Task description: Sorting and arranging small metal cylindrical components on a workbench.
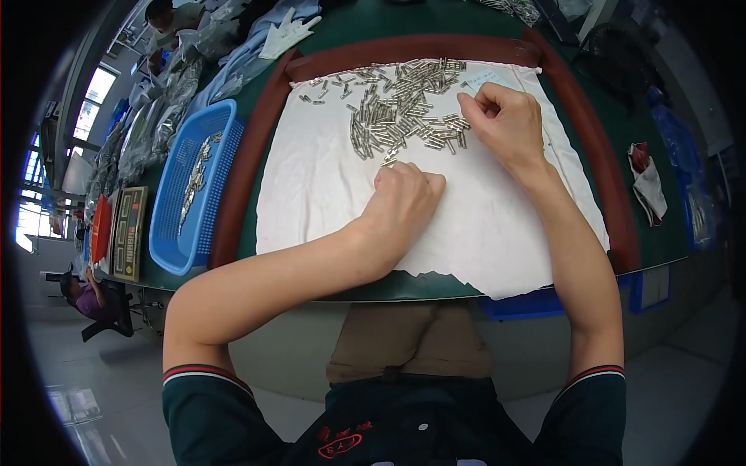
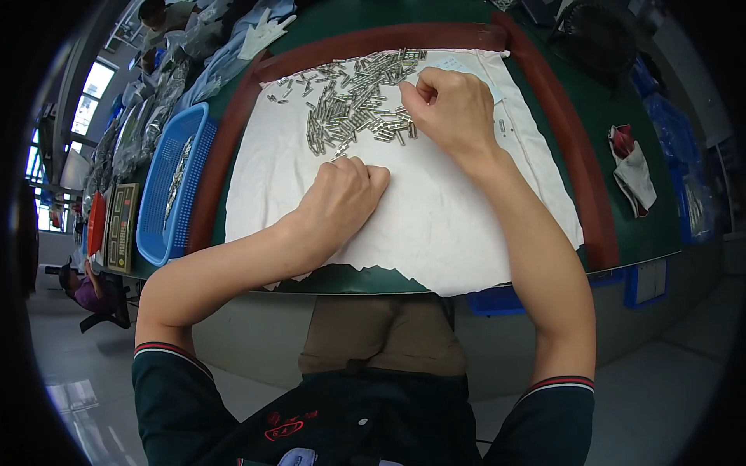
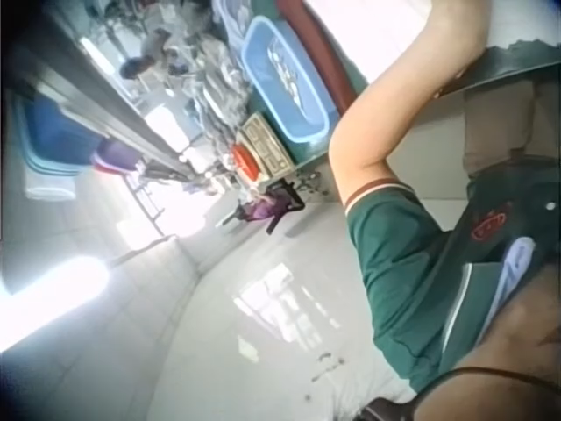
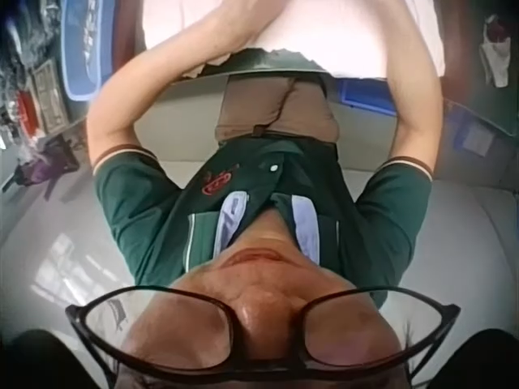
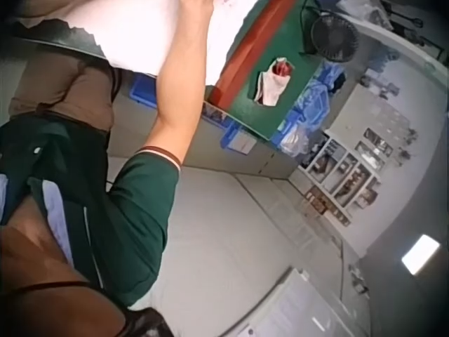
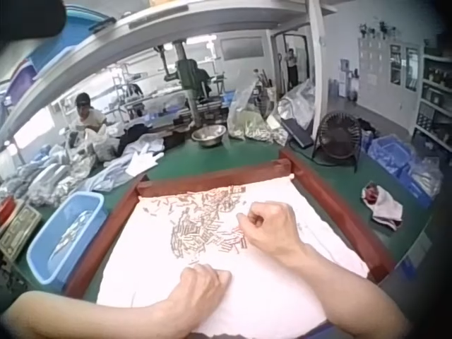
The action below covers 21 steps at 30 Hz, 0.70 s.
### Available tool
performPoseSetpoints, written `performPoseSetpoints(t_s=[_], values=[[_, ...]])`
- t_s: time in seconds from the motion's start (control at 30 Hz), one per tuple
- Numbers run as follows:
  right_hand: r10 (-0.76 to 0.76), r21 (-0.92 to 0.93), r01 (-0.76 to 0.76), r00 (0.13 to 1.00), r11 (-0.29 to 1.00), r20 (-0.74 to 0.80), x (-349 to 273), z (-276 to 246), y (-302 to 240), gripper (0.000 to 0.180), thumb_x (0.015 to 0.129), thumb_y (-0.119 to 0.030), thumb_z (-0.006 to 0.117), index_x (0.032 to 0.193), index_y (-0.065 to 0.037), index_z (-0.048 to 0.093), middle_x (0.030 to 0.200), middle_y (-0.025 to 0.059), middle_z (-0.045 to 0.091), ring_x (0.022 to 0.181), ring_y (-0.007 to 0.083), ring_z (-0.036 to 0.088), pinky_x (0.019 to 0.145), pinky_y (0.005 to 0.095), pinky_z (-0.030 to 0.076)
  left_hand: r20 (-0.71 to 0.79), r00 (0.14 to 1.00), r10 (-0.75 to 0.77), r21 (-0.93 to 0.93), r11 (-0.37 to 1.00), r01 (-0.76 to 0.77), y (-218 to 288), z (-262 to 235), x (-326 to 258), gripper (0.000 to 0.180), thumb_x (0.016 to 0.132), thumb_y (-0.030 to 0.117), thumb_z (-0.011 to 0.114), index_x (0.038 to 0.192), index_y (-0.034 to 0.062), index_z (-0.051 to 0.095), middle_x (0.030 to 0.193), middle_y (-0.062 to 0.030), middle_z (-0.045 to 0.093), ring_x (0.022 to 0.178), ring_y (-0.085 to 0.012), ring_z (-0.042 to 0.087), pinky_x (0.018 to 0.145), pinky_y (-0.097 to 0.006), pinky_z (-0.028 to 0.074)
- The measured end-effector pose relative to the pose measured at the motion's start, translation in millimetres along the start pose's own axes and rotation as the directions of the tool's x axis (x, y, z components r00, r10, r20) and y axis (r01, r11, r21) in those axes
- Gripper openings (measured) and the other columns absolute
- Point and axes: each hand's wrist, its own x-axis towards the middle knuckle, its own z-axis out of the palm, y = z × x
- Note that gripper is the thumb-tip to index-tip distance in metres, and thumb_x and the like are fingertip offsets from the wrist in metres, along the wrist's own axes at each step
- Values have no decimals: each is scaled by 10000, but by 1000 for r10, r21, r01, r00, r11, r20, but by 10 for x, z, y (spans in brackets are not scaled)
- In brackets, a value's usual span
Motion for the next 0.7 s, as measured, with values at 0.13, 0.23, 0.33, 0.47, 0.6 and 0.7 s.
performPoseSetpoints(t_s=[0.13,0.23,0.33,0.47,0.6,0.7], values=[[17,-23,-16,1000,1000,26,-1,13,-5,276,785,-222,680,586,-42,613,516,83,592,460,247,574,480,359,441,-45,999,-13,-76,997,10,-17,73,33,194,732,90,625,876,49,501,704,-22,546,674,-121,570,534,-237,438],[-13,-20,14,998,1000,57,-28,26,-50,265,774,-217,680,590,-37,618,518,85,595,460,257,577,484,369,448,-78,997,-18,-163,987,5,-66,99,24,161,743,77,608,851,51,492,693,-38,552,665,-144,587,541,-260,465],[-46,-12,47,994,999,98,-38,23,-83,239,765,-164,715,624,-8,603,528,67,565,472,168,518,473,309,397,-61,998,-13,-330,944,-8,-185,107,3,131,769,65,583,841,39,477,692,-80,565,665,-192,609,559,-307,494],[-83,-55,105,949,993,303,-80,27,-113,211,716,-228,707,668,-34,637,703,94,620,764,268,589,709,385,467,-70,989,-134,-573,816,70,-436,85,-267,98,791,50,559,836,26,474,683,-137,596,679,-273,641,575,-400,516],[-36,-148,114,894,983,447,-131,7,-154,236,700,-245,736,763,-38,641,850,88,606,932,262,544,845,378,424,0,916,-402,-534,774,340,-960,-18,-817,64,873,21,483,861,9,421,665,-191,552,673,-371,597,589,-473,459],[-23,-158,105,892,982,451,-148,-4,-131,241,701,-236,740,795,-37,642,866,89,606,943,261,541,853,375,422,157,786,-598,-403,688,603,-1440,287,-1292,148,992,115,431,905,-1,396,683,-226,558,656,-413,584,569,-488,438]])
